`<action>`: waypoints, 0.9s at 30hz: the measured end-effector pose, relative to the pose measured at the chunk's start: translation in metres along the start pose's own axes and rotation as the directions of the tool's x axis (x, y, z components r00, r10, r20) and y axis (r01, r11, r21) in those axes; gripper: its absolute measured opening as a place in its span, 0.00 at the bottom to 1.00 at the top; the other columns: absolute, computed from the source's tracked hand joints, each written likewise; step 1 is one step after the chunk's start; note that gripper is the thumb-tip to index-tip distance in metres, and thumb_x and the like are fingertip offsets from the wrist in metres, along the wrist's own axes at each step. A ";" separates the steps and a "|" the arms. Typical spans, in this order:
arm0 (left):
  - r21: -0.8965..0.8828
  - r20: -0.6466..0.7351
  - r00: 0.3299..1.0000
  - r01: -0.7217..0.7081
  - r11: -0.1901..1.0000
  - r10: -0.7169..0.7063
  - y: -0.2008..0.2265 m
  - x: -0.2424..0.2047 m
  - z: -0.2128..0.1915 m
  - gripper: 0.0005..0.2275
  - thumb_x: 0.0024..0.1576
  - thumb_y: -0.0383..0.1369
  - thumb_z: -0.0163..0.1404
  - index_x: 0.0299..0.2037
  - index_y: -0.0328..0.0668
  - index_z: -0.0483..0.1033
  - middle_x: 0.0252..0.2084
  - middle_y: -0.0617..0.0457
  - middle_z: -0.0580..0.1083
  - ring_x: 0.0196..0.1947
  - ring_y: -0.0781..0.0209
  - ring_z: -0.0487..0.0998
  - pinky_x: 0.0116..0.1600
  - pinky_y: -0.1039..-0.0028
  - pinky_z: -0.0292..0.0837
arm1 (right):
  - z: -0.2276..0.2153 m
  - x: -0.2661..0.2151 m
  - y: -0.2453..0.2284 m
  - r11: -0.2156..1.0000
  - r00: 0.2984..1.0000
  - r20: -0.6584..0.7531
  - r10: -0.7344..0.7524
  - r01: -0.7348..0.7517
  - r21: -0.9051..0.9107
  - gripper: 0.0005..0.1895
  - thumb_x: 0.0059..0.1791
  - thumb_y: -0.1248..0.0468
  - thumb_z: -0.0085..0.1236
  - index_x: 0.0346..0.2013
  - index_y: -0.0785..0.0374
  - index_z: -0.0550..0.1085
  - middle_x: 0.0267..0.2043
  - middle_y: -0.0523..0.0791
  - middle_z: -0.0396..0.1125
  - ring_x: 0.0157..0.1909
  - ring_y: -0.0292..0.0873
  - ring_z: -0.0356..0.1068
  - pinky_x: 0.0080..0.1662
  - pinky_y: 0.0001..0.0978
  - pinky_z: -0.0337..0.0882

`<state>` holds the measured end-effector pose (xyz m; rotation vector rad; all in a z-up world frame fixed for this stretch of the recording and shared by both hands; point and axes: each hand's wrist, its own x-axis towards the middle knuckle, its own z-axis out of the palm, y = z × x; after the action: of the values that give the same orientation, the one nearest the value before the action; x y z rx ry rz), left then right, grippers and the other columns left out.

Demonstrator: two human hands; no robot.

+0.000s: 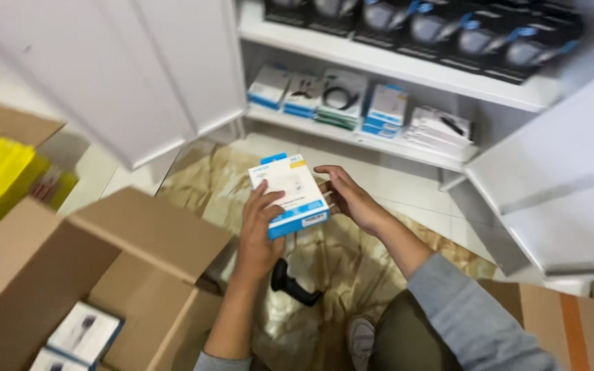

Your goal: The person picks up electronic product boxes from a shelf, scans their barcodes with a handheld scanner, and places them into a cardboard box on the floor.

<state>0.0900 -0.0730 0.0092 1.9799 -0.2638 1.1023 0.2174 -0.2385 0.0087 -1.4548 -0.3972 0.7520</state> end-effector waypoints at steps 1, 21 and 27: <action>-0.022 0.015 1.000 -0.019 1.000 0.020 0.000 0.005 0.011 0.13 0.43 0.16 0.48 0.36 0.39 0.68 0.46 0.45 0.71 0.53 0.32 0.65 0.59 0.49 0.56 | -0.007 -0.015 -0.008 1.000 0.999 -0.029 -0.015 0.015 0.004 0.28 0.50 0.46 0.30 0.59 0.58 0.55 0.39 0.49 0.60 0.34 0.42 0.65 0.34 0.29 0.70; 0.420 0.407 -0.324 0.896 -0.140 -0.854 -0.019 -0.088 0.178 0.30 0.52 0.54 0.26 0.65 0.60 0.43 0.68 0.62 0.46 0.66 0.55 0.51 0.63 0.61 0.49 | -0.201 0.051 0.038 0.994 0.825 -0.564 -0.042 0.092 0.060 0.35 0.45 0.62 0.49 0.61 0.55 0.43 0.57 0.53 0.54 0.41 0.46 0.69 0.45 0.32 0.74; 0.705 0.667 0.158 0.185 0.685 -0.728 -0.106 -0.278 0.221 0.39 0.45 0.28 0.55 0.64 0.40 0.41 0.65 0.34 0.26 0.63 0.25 0.34 0.58 0.48 0.52 | -0.263 0.128 0.082 0.977 0.792 -0.574 -0.207 0.198 -0.078 0.28 0.50 0.61 0.46 0.62 0.54 0.49 0.54 0.47 0.56 0.32 0.38 0.65 0.35 0.25 0.73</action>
<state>0.1157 -0.2279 -0.3268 2.6729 0.1193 -0.6638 0.4656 -0.3516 -0.1244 -1.5442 -0.0783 0.1039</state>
